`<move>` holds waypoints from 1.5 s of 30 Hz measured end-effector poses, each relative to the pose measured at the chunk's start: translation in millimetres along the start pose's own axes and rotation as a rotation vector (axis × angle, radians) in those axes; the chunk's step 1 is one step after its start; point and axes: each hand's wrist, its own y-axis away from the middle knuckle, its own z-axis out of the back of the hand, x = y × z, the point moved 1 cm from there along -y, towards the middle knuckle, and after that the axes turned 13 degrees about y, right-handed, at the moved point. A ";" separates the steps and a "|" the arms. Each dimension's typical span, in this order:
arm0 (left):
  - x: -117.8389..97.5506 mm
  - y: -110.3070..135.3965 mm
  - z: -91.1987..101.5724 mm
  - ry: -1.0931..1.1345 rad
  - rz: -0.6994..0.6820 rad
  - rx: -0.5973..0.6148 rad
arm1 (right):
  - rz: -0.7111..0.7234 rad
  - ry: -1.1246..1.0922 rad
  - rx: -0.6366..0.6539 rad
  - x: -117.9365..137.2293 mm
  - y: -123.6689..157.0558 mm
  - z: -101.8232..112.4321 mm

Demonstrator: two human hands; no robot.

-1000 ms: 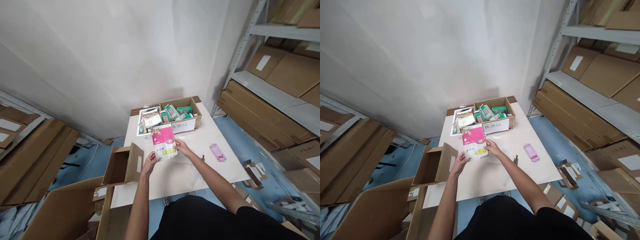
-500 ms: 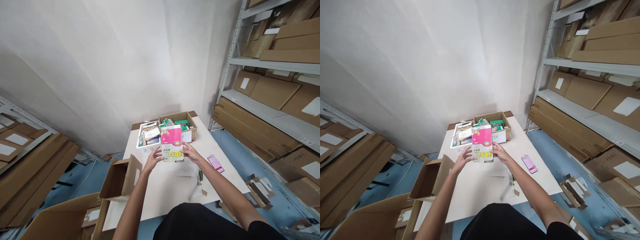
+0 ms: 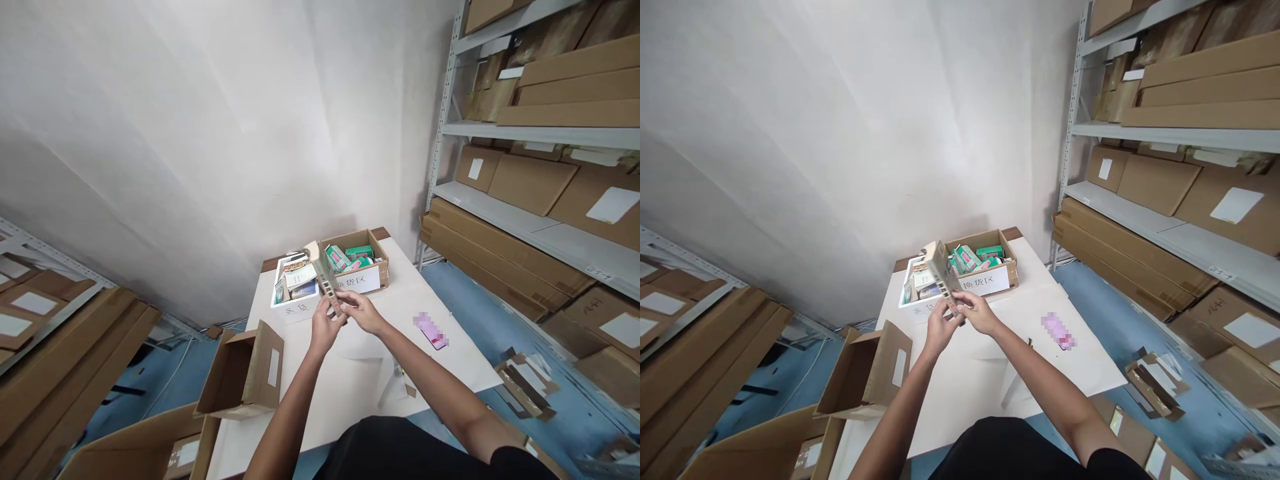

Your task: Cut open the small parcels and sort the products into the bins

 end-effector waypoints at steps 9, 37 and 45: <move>-18.2 2.9 34.8 0.586 0.117 -0.010 | -0.198 0.139 -0.194 -23.2 -22.4 49.0; 13.6 -45.6 50.6 0.368 0.100 -0.056 | -0.063 0.417 -0.125 -24.4 -43.7 -49.9; 28.4 -54.2 152.5 0.511 0.232 -0.046 | -0.159 0.347 -0.255 -47.2 -83.5 -51.7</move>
